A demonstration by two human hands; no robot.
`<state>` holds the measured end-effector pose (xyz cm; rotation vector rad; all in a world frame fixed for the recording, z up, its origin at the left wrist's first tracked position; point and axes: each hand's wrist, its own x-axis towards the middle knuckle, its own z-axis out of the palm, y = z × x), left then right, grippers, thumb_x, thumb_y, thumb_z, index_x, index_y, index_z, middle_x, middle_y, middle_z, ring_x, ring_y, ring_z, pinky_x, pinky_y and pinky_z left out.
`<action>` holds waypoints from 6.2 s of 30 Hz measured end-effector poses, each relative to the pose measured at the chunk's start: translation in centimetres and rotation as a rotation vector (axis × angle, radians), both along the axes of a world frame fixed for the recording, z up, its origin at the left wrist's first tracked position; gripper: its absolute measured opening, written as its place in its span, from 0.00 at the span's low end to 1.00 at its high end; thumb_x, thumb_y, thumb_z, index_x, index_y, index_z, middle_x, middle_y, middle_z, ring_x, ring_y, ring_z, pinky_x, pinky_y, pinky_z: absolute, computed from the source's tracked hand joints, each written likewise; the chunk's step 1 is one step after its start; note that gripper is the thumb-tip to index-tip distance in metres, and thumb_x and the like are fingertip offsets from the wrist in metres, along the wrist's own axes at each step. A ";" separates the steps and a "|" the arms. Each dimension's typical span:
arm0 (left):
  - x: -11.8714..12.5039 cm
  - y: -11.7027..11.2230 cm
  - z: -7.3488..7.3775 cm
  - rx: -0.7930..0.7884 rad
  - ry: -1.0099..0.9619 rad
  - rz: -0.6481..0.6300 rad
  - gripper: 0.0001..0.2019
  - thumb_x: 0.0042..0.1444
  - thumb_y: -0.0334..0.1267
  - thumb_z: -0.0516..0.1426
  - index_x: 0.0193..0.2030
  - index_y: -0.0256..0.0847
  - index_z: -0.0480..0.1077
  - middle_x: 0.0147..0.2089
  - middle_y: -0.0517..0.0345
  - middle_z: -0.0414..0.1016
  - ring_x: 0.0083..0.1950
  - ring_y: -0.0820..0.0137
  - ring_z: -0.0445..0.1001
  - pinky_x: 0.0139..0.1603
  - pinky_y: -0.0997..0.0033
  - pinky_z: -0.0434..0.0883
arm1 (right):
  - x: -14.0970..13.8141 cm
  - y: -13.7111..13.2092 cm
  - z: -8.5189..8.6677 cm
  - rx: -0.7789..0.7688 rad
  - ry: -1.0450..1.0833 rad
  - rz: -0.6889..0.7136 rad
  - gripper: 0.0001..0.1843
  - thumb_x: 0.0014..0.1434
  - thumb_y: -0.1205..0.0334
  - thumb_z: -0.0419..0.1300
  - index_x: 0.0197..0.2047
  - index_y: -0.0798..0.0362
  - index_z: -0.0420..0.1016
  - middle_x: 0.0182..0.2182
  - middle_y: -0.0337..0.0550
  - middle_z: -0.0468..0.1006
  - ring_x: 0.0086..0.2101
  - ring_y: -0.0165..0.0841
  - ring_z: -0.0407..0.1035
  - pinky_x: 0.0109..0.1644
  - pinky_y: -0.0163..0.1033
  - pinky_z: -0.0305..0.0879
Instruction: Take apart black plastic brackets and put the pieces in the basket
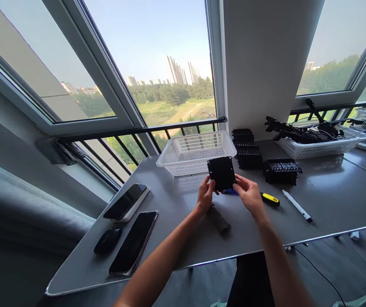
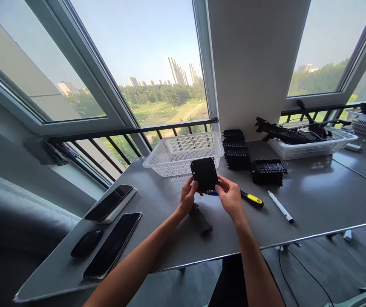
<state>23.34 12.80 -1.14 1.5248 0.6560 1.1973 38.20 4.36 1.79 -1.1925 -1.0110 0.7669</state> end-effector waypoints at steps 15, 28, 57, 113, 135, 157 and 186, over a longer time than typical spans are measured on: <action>0.0 0.1 0.3 -0.003 0.022 0.078 0.21 0.56 0.55 0.55 0.44 0.38 0.64 0.21 0.64 0.72 0.23 0.70 0.75 0.22 0.75 0.67 | 14.3 -6.3 -3.9 -0.929 -0.920 -0.492 0.13 0.55 0.59 0.57 0.45 0.49 0.72 0.42 0.53 0.77 0.45 0.48 0.72 0.42 0.49 0.65; 0.3 -0.3 0.0 0.009 0.061 0.137 0.21 0.56 0.55 0.55 0.43 0.37 0.64 0.19 0.64 0.72 0.20 0.71 0.73 0.21 0.75 0.65 | 12.8 -8.3 0.5 -0.426 -0.788 -0.326 0.04 0.57 0.60 0.55 0.36 0.49 0.70 0.33 0.43 0.77 0.31 0.35 0.71 0.33 0.36 0.62; 0.2 -1.6 -0.2 0.126 0.148 0.108 0.15 0.62 0.51 0.49 0.43 0.40 0.63 0.16 0.67 0.70 0.16 0.72 0.70 0.22 0.75 0.63 | -1.0 -0.7 0.2 0.033 -0.155 -0.052 0.17 0.58 0.47 0.57 0.30 0.53 0.73 0.15 0.34 0.67 0.17 0.27 0.62 0.22 0.32 0.58; 0.4 -1.6 0.0 0.027 0.099 -0.031 0.15 0.61 0.52 0.50 0.41 0.40 0.59 0.19 0.67 0.71 0.14 0.76 0.65 0.15 0.78 0.60 | -0.9 -1.0 -0.3 0.177 -0.268 -0.086 0.07 0.57 0.58 0.58 0.36 0.52 0.74 0.25 0.37 0.75 0.22 0.28 0.68 0.27 0.33 0.66; 0.5 -2.3 1.0 -0.061 0.102 -0.102 0.17 0.58 0.54 0.53 0.39 0.40 0.61 0.18 0.67 0.69 0.13 0.77 0.65 0.12 0.81 0.59 | -0.8 -1.0 -0.3 0.263 -0.235 -0.279 0.14 0.61 0.58 0.55 0.48 0.50 0.74 0.35 0.43 0.79 0.32 0.34 0.76 0.39 0.42 0.73; 0.6 -2.4 0.9 -0.042 0.127 -0.099 0.17 0.58 0.53 0.54 0.41 0.39 0.65 0.18 0.67 0.68 0.13 0.78 0.64 0.13 0.81 0.61 | -0.7 -0.8 -0.5 0.226 -0.244 -0.285 0.16 0.62 0.56 0.55 0.51 0.50 0.74 0.37 0.43 0.78 0.32 0.33 0.74 0.37 0.40 0.74; 0.1 0.2 1.0 -0.027 -0.319 0.465 0.19 0.59 0.58 0.51 0.40 0.42 0.58 0.23 0.66 0.70 0.17 0.77 0.67 0.15 0.79 0.63 | 0.5 -3.3 -4.7 -0.093 -0.875 -0.076 0.31 0.60 0.73 0.46 0.64 0.46 0.64 0.53 0.43 0.75 0.51 0.40 0.68 0.57 0.47 0.64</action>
